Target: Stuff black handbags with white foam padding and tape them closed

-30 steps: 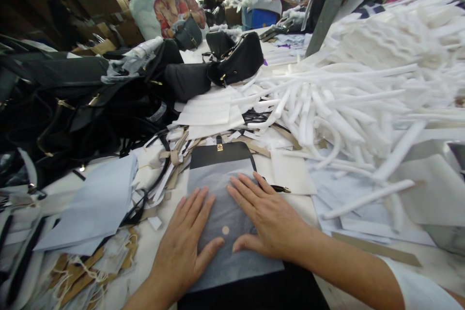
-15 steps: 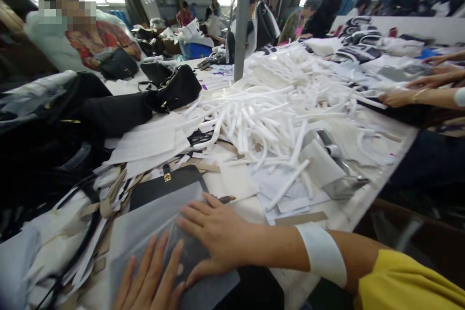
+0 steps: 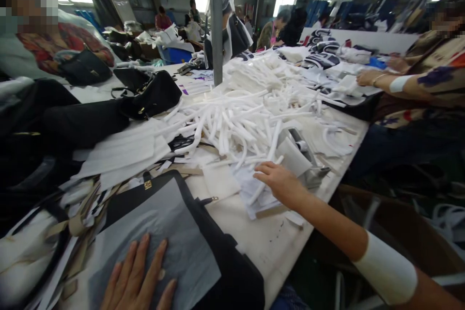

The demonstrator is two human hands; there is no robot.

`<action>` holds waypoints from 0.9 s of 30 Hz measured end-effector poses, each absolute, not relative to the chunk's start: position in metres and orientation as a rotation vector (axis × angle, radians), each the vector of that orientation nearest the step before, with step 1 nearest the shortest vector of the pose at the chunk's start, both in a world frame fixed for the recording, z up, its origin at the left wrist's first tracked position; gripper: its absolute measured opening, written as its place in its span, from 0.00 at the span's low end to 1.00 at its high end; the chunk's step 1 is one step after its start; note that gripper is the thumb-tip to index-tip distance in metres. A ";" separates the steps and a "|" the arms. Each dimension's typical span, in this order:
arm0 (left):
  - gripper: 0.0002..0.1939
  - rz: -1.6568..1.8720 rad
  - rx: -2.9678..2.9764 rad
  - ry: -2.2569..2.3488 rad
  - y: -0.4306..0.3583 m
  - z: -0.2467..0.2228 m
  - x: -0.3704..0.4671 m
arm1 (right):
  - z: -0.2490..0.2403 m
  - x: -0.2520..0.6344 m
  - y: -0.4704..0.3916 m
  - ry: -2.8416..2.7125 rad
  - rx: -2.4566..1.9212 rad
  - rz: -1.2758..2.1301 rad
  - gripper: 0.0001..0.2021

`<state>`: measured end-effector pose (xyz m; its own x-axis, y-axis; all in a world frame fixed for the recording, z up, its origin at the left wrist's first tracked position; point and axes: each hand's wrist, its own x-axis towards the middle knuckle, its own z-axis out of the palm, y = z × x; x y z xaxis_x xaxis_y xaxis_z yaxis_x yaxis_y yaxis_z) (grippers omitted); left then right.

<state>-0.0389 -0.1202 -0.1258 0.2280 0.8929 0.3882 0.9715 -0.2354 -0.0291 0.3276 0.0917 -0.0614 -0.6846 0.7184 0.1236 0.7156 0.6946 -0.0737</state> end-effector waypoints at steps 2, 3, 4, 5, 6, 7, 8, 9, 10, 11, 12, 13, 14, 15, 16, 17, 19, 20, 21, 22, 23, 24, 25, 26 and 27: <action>0.38 -0.370 -2.258 -1.805 -0.122 -0.115 -0.036 | -0.070 0.350 0.092 -2.812 -1.213 -0.085 0.27; 0.37 -0.363 -2.246 -1.847 -0.123 -0.109 -0.033 | -0.074 0.357 0.093 -2.826 -1.203 -0.124 0.25; 0.37 -0.363 -2.234 -1.877 -0.124 -0.104 -0.029 | -0.076 0.360 0.093 -2.826 -1.182 -0.162 0.23; 0.36 -0.363 -2.222 -1.896 -0.125 -0.099 -0.026 | -0.076 0.361 0.094 -2.810 -1.150 -0.196 0.20; 0.36 -0.360 -2.209 -1.911 -0.125 -0.095 -0.022 | -0.074 0.358 0.094 -2.776 -1.113 -0.229 0.17; 0.35 -0.351 -2.198 -1.923 -0.126 -0.091 -0.019 | -0.068 0.353 0.094 -2.715 -1.083 -0.262 0.14; 0.35 -0.339 -2.188 -1.938 -0.126 -0.087 -0.017 | -0.061 0.344 0.092 -2.651 -1.053 -0.282 0.12; 0.34 -0.324 -2.182 -1.957 -0.126 -0.084 -0.015 | -0.051 0.332 0.088 -2.573 -1.034 -0.293 0.10; 0.34 -0.311 -2.179 -1.978 -0.126 -0.081 -0.014 | -0.041 0.317 0.082 -2.496 -1.030 -0.301 0.10; 0.34 -0.306 -2.179 -1.998 -0.126 -0.078 -0.013 | -0.030 0.300 0.075 -2.467 -1.003 -0.261 0.11; 0.33 -0.302 -2.181 -2.018 -0.126 -0.076 -0.013 | -0.020 0.282 0.067 -2.416 -0.945 -0.183 0.12; 0.33 -0.299 -2.184 -2.038 -0.125 -0.074 -0.012 | -0.012 0.262 0.058 -2.425 -0.901 -0.040 0.12; 0.33 -0.295 -2.184 -2.060 -0.125 -0.072 -0.011 | -0.006 0.242 0.049 -2.457 -0.822 0.123 0.12; 0.32 -0.293 -2.182 -2.080 -0.125 -0.071 -0.010 | -0.001 0.222 0.042 -2.497 -0.747 0.302 0.12; 0.32 -0.288 -2.177 -2.103 -0.124 -0.071 -0.010 | 0.000 0.203 0.036 -2.519 -0.679 0.457 0.12; 0.32 -0.285 -2.172 -2.125 -0.123 -0.071 -0.009 | 0.000 0.186 0.032 -2.536 -0.614 0.586 0.12; 0.32 -0.286 -2.174 -2.159 -0.122 -0.073 -0.008 | -0.006 0.157 0.029 -2.552 -0.521 0.790 0.13; 0.32 -0.291 -2.181 -2.169 -0.121 -0.074 -0.008 | -0.011 0.146 0.029 -2.557 -0.497 0.862 0.13; 0.32 -0.300 -2.186 -2.178 -0.121 -0.075 -0.008 | -0.017 0.137 0.031 -2.564 -0.483 0.919 0.14; 0.33 -0.311 -2.190 -2.187 -0.120 -0.076 -0.008 | -0.024 0.130 0.033 -2.574 -0.470 0.958 0.14; 0.33 -0.324 -2.192 -2.197 -0.120 -0.077 -0.009 | -0.032 0.125 0.035 -2.588 -0.457 0.975 0.15; 0.34 -0.336 -2.197 -2.212 -0.120 -0.077 -0.009 | -0.039 0.121 0.036 -2.600 -0.446 0.975 0.15; 0.35 -0.353 -2.204 -2.224 -0.120 -0.077 -0.011 | -0.047 0.119 0.038 -2.604 -0.440 0.962 0.15; 0.35 -0.379 -2.215 -2.232 -0.121 -0.077 -0.012 | -0.054 0.118 0.038 -2.599 -0.440 0.952 0.15; 0.35 -0.413 -2.228 -2.236 -0.122 -0.076 -0.014 | -0.060 0.118 0.039 -2.587 -0.450 0.950 0.15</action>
<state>-0.0143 -0.1220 -0.0764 -0.0201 0.9882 0.1520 0.9773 -0.0127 0.2116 0.1181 0.0388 -0.0600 -0.8895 0.4056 0.2106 0.1729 0.7252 -0.6664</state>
